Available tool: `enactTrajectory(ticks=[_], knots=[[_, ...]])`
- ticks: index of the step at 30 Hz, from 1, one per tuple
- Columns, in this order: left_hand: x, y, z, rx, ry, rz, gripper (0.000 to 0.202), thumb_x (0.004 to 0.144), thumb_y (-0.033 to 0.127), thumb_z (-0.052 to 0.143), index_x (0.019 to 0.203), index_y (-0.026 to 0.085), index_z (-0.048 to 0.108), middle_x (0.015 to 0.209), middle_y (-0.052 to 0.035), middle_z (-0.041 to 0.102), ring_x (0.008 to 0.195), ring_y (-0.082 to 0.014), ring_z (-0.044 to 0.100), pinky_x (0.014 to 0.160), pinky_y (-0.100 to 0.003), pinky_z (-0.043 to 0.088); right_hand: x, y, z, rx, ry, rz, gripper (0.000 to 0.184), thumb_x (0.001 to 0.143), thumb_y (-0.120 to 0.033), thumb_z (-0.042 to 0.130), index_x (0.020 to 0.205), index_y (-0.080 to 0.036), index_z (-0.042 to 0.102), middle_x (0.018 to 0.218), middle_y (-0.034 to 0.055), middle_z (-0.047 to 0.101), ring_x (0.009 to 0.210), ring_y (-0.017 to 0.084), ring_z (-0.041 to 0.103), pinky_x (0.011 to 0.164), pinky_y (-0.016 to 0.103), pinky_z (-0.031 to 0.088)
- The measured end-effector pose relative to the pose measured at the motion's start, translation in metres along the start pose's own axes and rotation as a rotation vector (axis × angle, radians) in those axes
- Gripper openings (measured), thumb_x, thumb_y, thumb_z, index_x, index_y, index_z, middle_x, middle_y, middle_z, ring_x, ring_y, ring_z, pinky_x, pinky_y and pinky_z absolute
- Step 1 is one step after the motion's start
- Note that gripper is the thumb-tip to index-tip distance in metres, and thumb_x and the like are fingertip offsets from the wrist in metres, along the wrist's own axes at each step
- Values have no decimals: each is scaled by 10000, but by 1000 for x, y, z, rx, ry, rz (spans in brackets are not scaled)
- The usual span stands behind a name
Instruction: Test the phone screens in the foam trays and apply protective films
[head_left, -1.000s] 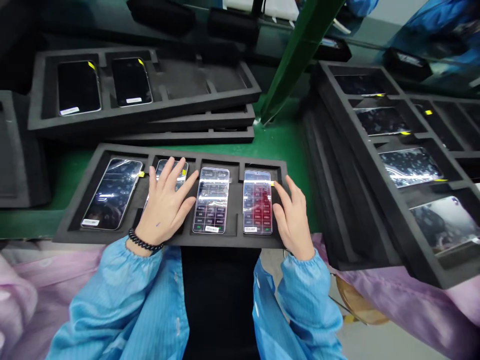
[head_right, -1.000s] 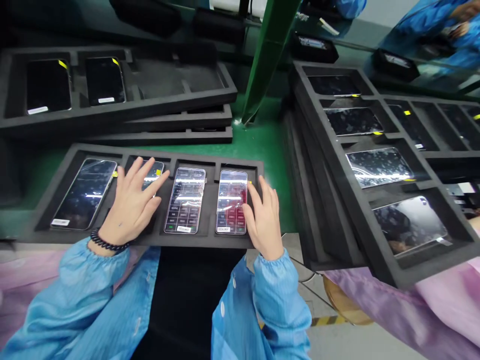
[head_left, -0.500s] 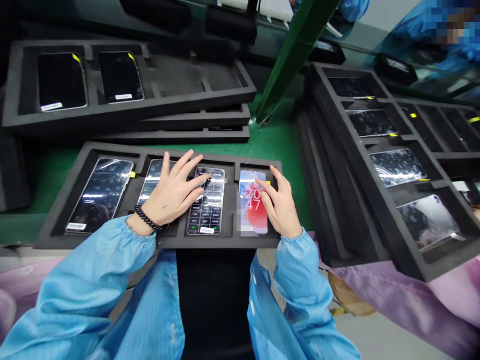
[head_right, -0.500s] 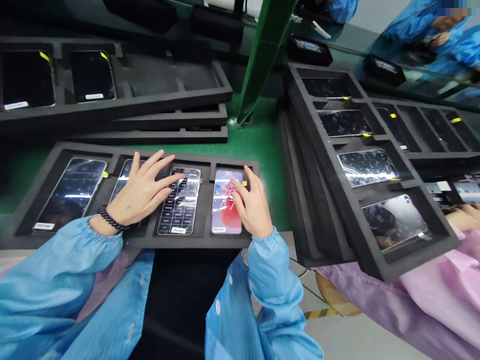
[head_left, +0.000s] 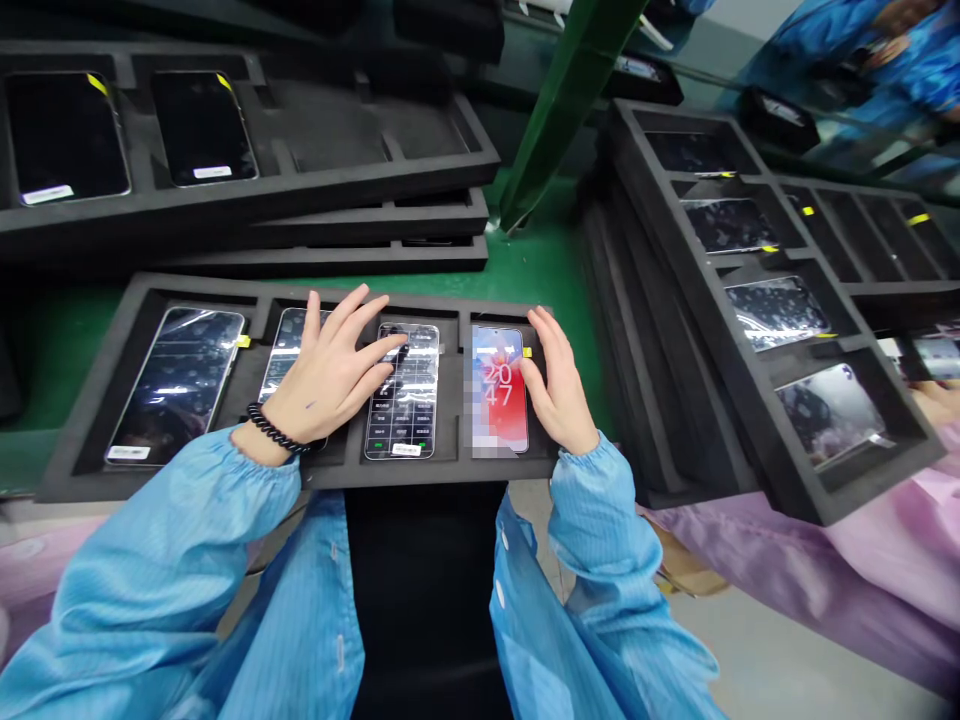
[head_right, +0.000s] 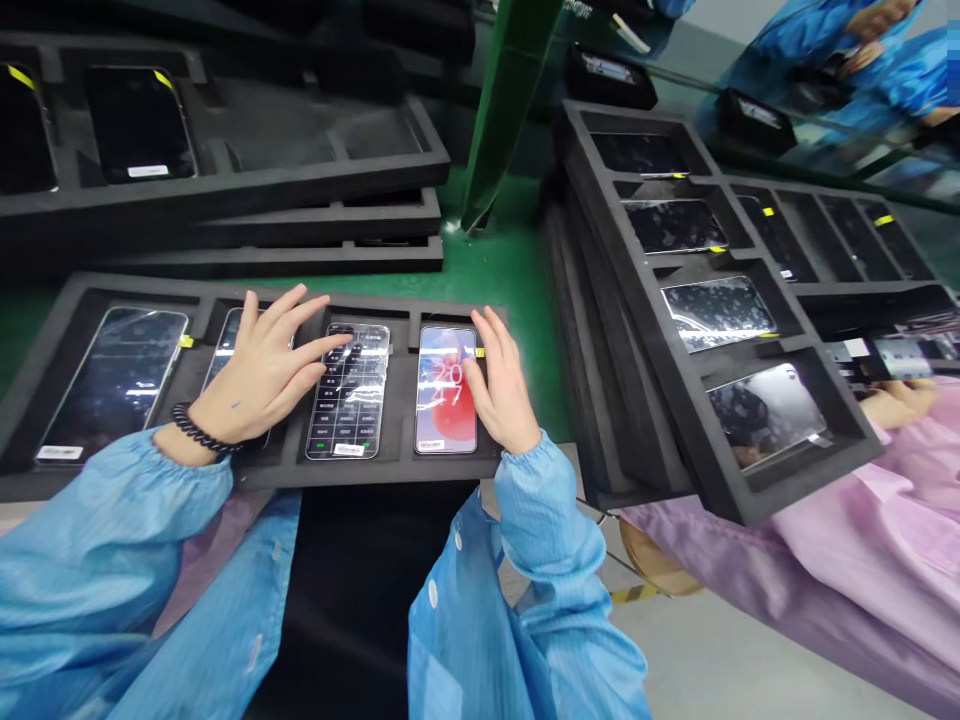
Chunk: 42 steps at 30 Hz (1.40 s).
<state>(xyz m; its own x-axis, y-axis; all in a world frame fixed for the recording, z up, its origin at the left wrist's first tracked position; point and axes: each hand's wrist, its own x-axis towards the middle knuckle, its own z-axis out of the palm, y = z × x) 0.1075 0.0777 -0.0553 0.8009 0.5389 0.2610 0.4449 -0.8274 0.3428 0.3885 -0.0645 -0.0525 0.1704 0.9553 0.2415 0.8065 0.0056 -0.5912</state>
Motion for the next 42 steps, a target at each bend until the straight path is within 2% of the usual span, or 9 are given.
enactTrajectory(ticks=[6,12,19,26,30,33,35,39,42], knots=[[0,0,0,-13,-12,11,463,1038,394,310,1306,221,644,1594,-135,372,1543,-369,211,1229,-714,75,3,2,3,-35,-12,-46,425,1003,-387,458,1389,-227,536,1591,133,391,1468,269,397,1205,530,368],[0,1,-1,-23,-6,24,446,1033,382,321,1283,230,658,1601,-121,367,1545,-356,212,1235,-705,78,6,5,3,-99,-111,-76,613,927,-390,550,1506,-257,397,1658,117,267,1525,317,289,1218,591,309],[-1,2,-2,-11,3,22,445,1029,369,328,1295,212,648,1580,-141,392,1540,-367,221,1230,-705,94,6,9,3,9,76,39,497,1025,-341,390,1499,-191,387,1584,133,403,1512,212,331,1254,476,311],[-1,6,-8,39,133,-138,425,1021,362,324,1295,237,624,1387,-113,575,1425,-333,415,1205,-609,280,6,8,2,-26,83,-1,441,1019,-312,400,1445,-217,458,1451,107,559,1372,229,498,1174,471,415],[-33,13,-30,82,254,-293,398,1001,368,408,1354,250,549,1341,-104,595,1337,-320,495,1161,-542,385,-20,11,-8,-212,185,118,486,982,-326,457,1447,-188,467,1400,156,538,1333,303,497,1123,546,431],[-77,-8,-44,173,415,-562,489,987,357,415,1472,298,424,1490,-102,461,1415,-377,409,1193,-589,335,-44,21,-10,-209,101,217,505,935,-372,536,1405,-187,514,1190,137,636,1088,289,639,926,481,563],[-103,-38,-47,234,357,-661,595,980,390,391,1549,266,271,1485,-150,436,1405,-460,382,1133,-678,344,-50,28,-7,-193,85,257,434,909,-337,541,1315,-189,587,1132,116,667,1006,272,673,829,436,595],[-128,-96,-43,313,190,-708,554,960,465,372,1470,248,343,994,-127,611,962,-427,611,740,-571,493,-50,34,-2,-170,142,250,392,859,-288,552,1227,-186,639,1058,91,707,860,236,703,714,379,609],[-130,-113,-48,296,194,-611,460,949,456,382,1379,294,407,806,-57,574,804,-354,597,696,-494,458,-56,35,-5,-147,224,191,410,889,-322,552,1272,-194,625,1160,110,696,978,254,702,766,388,614]])
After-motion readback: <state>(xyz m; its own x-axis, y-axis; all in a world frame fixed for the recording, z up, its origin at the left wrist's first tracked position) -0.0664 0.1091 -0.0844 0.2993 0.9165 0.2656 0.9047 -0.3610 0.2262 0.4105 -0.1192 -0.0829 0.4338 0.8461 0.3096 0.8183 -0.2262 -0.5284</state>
